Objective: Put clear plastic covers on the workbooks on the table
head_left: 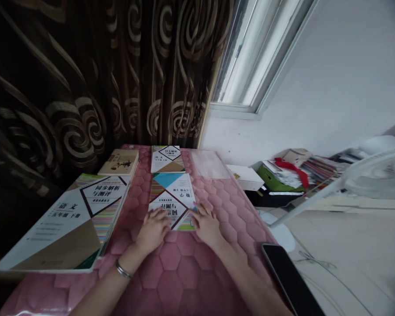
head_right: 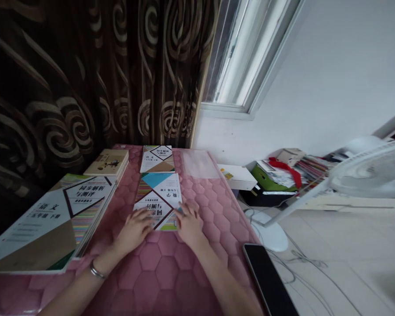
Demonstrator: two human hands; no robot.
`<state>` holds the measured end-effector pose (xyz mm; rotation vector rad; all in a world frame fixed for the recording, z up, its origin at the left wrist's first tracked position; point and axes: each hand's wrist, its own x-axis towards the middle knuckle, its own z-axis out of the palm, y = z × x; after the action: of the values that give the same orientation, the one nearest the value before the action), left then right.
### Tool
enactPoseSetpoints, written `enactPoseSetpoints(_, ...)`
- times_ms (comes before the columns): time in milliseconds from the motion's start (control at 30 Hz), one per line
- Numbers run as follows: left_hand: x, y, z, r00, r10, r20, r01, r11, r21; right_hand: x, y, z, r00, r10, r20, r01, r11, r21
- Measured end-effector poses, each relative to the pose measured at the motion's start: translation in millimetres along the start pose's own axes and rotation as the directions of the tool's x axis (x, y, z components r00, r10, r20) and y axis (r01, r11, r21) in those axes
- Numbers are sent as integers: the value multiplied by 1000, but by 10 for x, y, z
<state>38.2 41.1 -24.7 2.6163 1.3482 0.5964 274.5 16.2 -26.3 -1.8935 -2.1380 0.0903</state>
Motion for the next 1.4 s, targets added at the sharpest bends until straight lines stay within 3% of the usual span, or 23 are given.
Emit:
enactPoseSetpoints(100, -41, 187, 51, 997, 55, 48, -52, 997, -56, -110, -295, 50, 985, -172, -35, 175, 977, 119)
enactPoseSetpoints(267, -37, 152, 93, 1000, 2, 23, -1, 998, -66, -126, -435, 149, 983, -171, -70, 181, 968, 177)
enactPoseSetpoints(400, -85, 56, 25, 1000, -23, 1, 23, 998, -55, -124, -276, 125, 981, -178, -77, 187, 972, 145)
enactPoseSetpoints(533, -237, -201, -88, 996, -86, -33, 84, 996, -39, -230, 30, 45, 992, -110, -58, 117, 985, 128)
enactPoseSetpoints(667, -358, -499, -142, 998, -23, -62, 13, 988, -152, -318, 285, 9, 999, -32, -37, 36, 991, 127)
enactPoseSetpoints(800, -375, -589, -151, 996, -17, -92, -2, 979, -203, -331, 336, -3, 1000, -7, -7, 8, 988, 152)
enactPoseSetpoints(900, -364, -516, -190, 997, -35, -75, 20, 982, -190, -339, 279, -54, 1000, 0, 2, 0, 989, 151)
enactPoseSetpoints(1033, -301, -248, -218, 994, -104, -42, 99, 990, -97, -315, 38, -92, 999, -13, -48, 19, 993, 118)
enactPoseSetpoints(1233, -88, 181, -43, 999, -36, 22, 38, 996, -86, -139, -453, 123, 993, -82, -90, 93, 988, 125)
enactPoseSetpoints(1400, -77, 136, -14, 997, -72, 12, 72, 993, -88, -119, -428, 180, 989, -108, -104, 119, 986, 112)
